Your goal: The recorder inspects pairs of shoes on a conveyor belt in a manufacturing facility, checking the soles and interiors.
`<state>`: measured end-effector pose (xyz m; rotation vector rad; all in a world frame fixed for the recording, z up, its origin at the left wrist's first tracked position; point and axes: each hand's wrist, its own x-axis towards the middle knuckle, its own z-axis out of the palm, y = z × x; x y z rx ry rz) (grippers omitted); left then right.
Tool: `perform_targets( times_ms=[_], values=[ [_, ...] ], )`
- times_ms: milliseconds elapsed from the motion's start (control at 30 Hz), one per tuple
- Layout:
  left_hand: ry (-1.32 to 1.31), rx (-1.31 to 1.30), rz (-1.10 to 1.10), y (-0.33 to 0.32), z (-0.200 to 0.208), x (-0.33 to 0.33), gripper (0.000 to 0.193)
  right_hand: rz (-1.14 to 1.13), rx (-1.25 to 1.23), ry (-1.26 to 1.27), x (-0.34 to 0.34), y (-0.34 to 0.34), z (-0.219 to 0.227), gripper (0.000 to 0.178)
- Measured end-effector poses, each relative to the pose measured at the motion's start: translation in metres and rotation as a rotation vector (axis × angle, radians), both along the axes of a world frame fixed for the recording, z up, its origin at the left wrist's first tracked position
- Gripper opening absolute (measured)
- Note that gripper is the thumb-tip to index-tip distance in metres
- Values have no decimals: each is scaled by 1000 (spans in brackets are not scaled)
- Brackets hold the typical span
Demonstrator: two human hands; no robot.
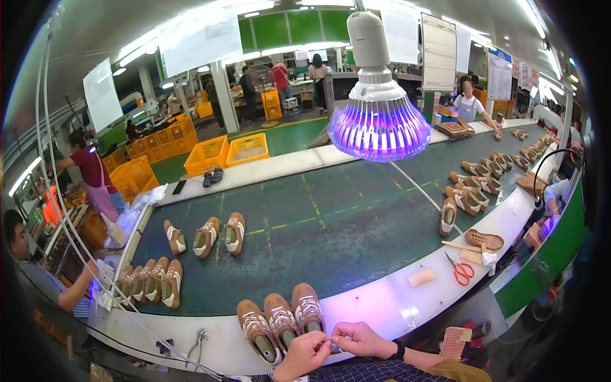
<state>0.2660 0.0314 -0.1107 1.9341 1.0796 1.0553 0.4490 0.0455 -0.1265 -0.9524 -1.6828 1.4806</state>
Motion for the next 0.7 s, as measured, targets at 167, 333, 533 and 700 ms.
perform_targets(
  times_ms=[167, 333, 533, 700],
  values=[
    [-43, -80, -78, 5, 4, -10, 6, 86, 129, -40, 0, 6, 12, 15],
    [-88, -55, -85, 3, -1, -16, 6, 161, 164, -57, 0, 12, 11, 13],
    [-81, -33, -59, 2, 3, -15, 6, 191, 233, -114, -3, 12, 18, 14],
    [-37, -47, -63, 1, 4, -13, 7, 205, 376, -278, 0, 11, 24, 13]
  ],
)
